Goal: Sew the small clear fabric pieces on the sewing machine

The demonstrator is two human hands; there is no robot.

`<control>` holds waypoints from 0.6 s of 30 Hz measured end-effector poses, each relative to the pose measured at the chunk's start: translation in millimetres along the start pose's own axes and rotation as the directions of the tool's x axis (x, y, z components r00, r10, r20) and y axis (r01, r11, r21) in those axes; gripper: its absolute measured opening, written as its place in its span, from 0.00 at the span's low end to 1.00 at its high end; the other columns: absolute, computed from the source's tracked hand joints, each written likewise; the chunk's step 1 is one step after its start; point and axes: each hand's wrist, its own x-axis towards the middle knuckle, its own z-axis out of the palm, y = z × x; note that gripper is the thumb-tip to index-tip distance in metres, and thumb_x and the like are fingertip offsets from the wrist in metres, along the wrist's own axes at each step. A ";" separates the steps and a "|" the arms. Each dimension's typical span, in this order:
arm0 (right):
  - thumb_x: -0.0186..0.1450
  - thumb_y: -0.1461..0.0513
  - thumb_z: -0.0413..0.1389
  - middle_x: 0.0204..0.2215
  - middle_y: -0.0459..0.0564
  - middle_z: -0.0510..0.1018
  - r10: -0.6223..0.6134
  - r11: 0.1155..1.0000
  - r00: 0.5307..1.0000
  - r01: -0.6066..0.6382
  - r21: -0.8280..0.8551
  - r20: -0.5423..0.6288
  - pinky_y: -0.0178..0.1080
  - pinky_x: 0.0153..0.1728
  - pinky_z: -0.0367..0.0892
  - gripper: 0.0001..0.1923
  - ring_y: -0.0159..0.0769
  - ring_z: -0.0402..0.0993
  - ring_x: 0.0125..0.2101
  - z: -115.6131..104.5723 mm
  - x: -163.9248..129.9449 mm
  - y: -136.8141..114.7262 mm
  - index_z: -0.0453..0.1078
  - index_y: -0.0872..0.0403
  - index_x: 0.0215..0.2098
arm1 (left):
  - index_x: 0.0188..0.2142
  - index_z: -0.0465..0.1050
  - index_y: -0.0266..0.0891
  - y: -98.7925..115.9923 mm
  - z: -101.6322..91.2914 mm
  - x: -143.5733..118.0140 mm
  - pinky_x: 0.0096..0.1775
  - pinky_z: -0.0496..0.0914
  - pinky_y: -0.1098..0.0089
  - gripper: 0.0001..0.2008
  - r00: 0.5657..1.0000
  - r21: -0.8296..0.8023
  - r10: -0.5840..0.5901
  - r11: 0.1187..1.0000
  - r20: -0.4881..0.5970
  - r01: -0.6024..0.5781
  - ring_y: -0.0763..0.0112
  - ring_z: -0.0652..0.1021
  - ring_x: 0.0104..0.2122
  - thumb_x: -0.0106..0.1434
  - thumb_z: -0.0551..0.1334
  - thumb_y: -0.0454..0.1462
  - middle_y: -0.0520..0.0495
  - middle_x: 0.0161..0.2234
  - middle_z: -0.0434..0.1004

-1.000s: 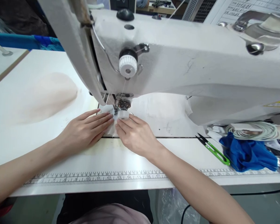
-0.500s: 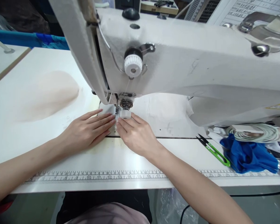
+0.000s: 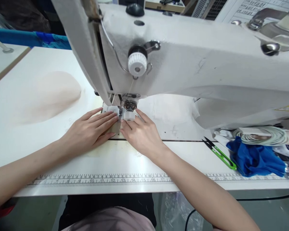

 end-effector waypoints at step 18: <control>0.71 0.60 0.53 0.39 0.50 0.84 0.061 0.998 0.997 -0.062 -0.012 -0.046 0.49 0.56 0.64 0.11 0.42 0.78 0.45 -5.0 -0.3 7.5 0.78 0.53 0.40 | 0.58 0.69 0.34 -10.7 7.0 9.9 0.61 0.64 0.49 0.21 0.994 -0.040 -0.113 0.993 0.007 0.113 0.54 0.74 0.56 0.70 0.57 0.41 0.37 0.55 0.75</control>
